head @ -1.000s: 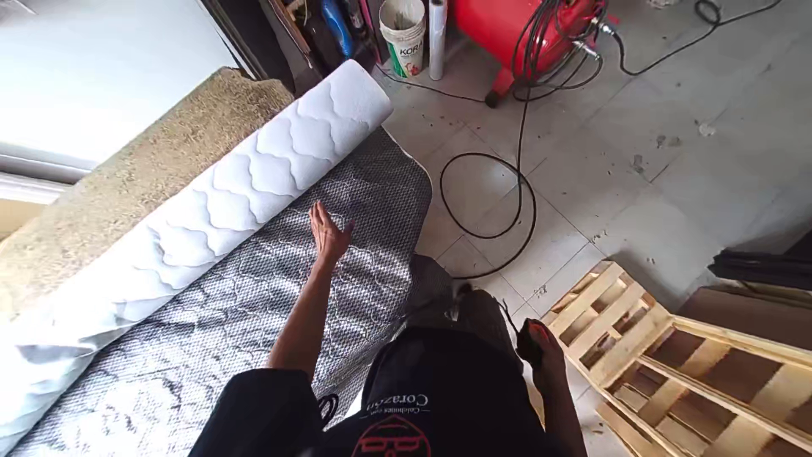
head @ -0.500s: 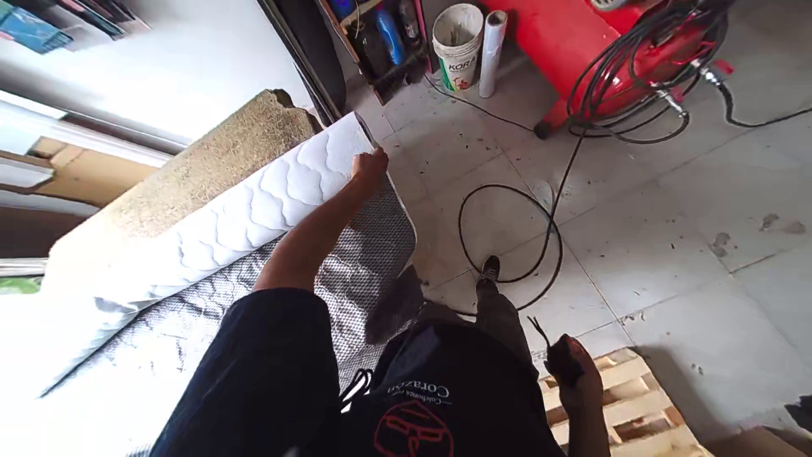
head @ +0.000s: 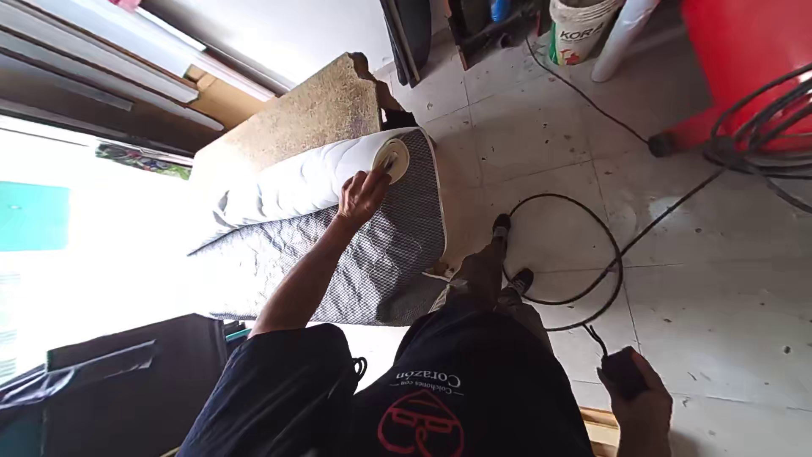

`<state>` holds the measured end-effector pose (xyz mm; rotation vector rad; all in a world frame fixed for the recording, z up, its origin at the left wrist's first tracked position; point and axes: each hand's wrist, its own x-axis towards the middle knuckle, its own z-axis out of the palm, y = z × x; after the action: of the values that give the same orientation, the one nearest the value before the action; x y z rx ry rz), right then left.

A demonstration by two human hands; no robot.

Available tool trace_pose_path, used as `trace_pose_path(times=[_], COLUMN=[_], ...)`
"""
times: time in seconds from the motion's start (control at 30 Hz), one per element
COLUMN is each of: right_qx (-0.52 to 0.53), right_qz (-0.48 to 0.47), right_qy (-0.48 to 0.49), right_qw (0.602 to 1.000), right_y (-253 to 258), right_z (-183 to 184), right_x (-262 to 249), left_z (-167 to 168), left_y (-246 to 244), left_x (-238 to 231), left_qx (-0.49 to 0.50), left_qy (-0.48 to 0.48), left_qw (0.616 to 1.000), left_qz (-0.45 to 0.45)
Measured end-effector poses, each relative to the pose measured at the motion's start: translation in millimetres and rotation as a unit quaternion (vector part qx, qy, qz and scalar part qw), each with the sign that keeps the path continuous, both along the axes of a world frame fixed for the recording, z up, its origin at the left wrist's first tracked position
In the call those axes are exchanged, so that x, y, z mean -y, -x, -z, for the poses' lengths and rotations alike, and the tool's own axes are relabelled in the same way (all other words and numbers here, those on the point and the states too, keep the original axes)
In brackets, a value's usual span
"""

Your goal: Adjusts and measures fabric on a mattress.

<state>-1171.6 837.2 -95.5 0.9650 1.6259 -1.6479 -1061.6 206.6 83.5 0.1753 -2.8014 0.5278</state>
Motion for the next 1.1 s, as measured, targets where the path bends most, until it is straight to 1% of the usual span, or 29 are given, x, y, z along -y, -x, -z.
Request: trace_pose_path(times=[0.1, 0.17, 0.2, 0.23, 0.27, 0.3, 0.33, 0.37, 0.4, 0.43, 0.47, 0.5, 0.57, 0.67, 0.7, 0.77, 0.83, 0.87, 0.9, 0.97, 1.03, 1.1], right_qx=[-0.029, -0.049, -0.058, -0.065, -0.072, -0.075, -0.076, -0.077, -0.078, -0.078, -0.074, -0.073, -0.081, -0.107, -0.115, -0.128, -0.130, -0.125, -0.120, -0.113, -0.105, -0.098], right_qz=[-0.065, -0.090, -0.095, -0.099, -0.098, -0.092, -0.083, -0.072, -0.062, -0.055, -0.054, -0.061, -0.099, -0.161, -0.179, -0.207, -0.229, -0.236, -0.239, -0.246, -0.251, -0.257], right_qy=[0.016, 0.019, 0.019, 0.021, 0.024, 0.027, 0.031, 0.034, 0.043, 0.057, 0.069, 0.075, 0.082, 0.089, 0.097, 0.109, 0.106, 0.101, 0.095, 0.094, 0.118, 0.150], right_qw=[0.997, 0.995, 0.994, 0.993, 0.992, 0.993, 0.993, 0.994, 0.994, 0.994, 0.993, 0.993, 0.988, 0.977, 0.972, 0.964, 0.959, 0.958, 0.959, 0.958, 0.955, 0.950], right_y=[48.4, 78.7, 92.7, 106.1, 118.3, 130.1, 139.7, 148.3, 158.9, 170.7, 182.0, 192.7, 215.8, 250.8, 262.8, 285.1, 306.0, 316.0, 325.3, 345.1, 365.1, 383.9], right_z=[5.0, 9.6, 11.3, 12.8, 12.9, 10.5, 6.7, 1.0, -2.9, -4.5, -5.5, -6.1, -7.3, -16.5, -18.1, -20.1, -24.0, -25.6, -27.4, -30.8, -32.4, -37.2], right_x=[37.4, 64.7, 79.9, 95.1, 109.9, 125.8, 143.0, 160.2, 177.7, 195.4, 211.4, 227.2, 261.3, 311.9, 328.8, 360.2, 388.9, 401.8, 414.9, 441.5, 471.1, 507.1], left_z=[0.6, 6.7, 13.4, 22.9, 34.0, 45.4, 58.5, 75.6, 94.5, 111.7, 127.5, 139.4, 149.3, 132.6, 125.6, 116.7, 102.3, 95.1, 88.5, 80.0, 85.4, 106.9], left_y=[5.2, 13.3, 15.7, 14.4, 9.0, 1.2, -9.5, -22.8, -34.2, -43.1, -50.5, -53.3, -43.2, -3.7, 11.5, 36.6, 61.7, 72.5, 82.6, 98.8, 107.2, 115.4], left_x=[13.1, 26.4, 33.6, 40.6, 47.4, 55.8, 67.8, 79.6, 91.4, 104.3, 116.7, 129.6, 165.0, 225.9, 251.0, 301.9, 344.5, 361.9, 377.2, 398.8, 410.3, 415.1], left_qx=[-0.037, -0.047, -0.048, -0.052, -0.062, -0.081, -0.117, -0.156, -0.196, -0.226, -0.252, -0.275, -0.301, -0.310, -0.297, -0.267, -0.286, -0.313, -0.343, -0.383, -0.354, -0.308], left_qy=[0.008, -0.020, -0.050, -0.100, -0.169, -0.238, -0.288, -0.320, -0.351, -0.397, -0.437, -0.465, -0.484, -0.469, -0.468, -0.474, -0.473, -0.460, -0.438, -0.389, -0.361, -0.347], left_qw=[0.999, 0.998, 0.998, 0.990, 0.964, 0.909, 0.837, 0.757, 0.669, 0.584, 0.537, 0.530, 0.558, 0.590, 0.609, 0.665, 0.713, 0.727, 0.731, 0.717, 0.702, 0.698], left_qz=[0.025, 0.026, -0.009, -0.082, -0.196, -0.331, -0.451, -0.548, -0.626, -0.671, -0.676, -0.654, -0.603, -0.580, -0.567, -0.512, -0.431, -0.403, -0.394, -0.434, -0.502, -0.546])
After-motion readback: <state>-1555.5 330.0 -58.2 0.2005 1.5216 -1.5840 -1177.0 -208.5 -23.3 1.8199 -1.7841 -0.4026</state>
